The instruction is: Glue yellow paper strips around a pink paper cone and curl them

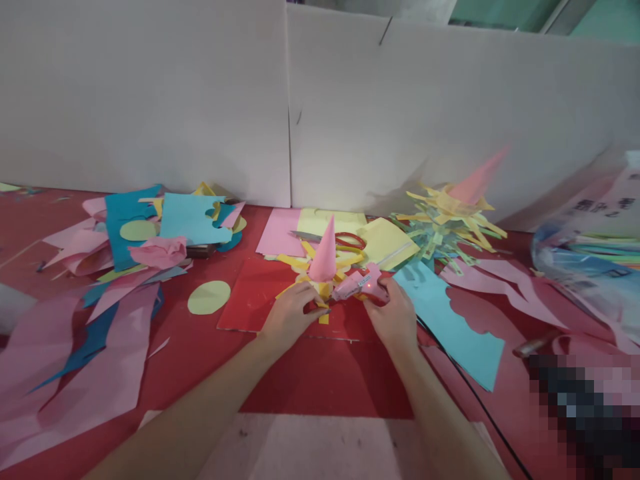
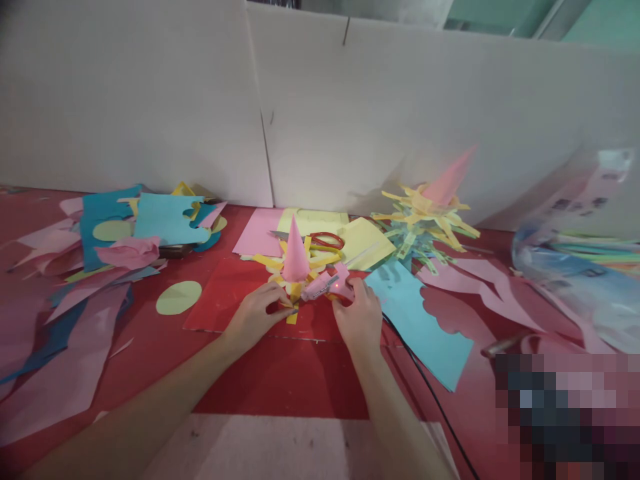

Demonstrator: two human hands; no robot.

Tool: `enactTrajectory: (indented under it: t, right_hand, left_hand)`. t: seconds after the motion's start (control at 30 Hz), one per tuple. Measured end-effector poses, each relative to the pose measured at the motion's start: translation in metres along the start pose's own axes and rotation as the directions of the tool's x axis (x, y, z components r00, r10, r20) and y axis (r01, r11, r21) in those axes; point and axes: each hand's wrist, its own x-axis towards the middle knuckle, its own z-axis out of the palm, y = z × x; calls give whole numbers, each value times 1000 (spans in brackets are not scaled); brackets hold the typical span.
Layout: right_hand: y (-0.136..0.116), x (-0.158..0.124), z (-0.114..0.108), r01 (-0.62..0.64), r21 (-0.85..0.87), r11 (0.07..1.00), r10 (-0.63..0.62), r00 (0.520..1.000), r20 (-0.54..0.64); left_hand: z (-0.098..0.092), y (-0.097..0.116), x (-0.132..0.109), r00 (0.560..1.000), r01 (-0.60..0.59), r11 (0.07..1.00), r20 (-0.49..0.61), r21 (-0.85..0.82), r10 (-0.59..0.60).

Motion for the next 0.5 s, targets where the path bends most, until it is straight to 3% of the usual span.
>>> enactTrajectory:
  t: [0.2,0.37,0.5]
  right_hand:
    - [-3,1,-4,-168,32,985,169,985,-37]
    - [2,6,-7,-391,132,911,401,914,-57]
    - [6,9,-6,-491,195,849,511,857,-66]
  left_hand:
    - [1,-2,-1,1000,29,999,9,-15,-29]
    - [1,-2,-2,997,70,997,-14,-6,-70]
    - [0,0,-2,991,116,993,-60,-16,-117]
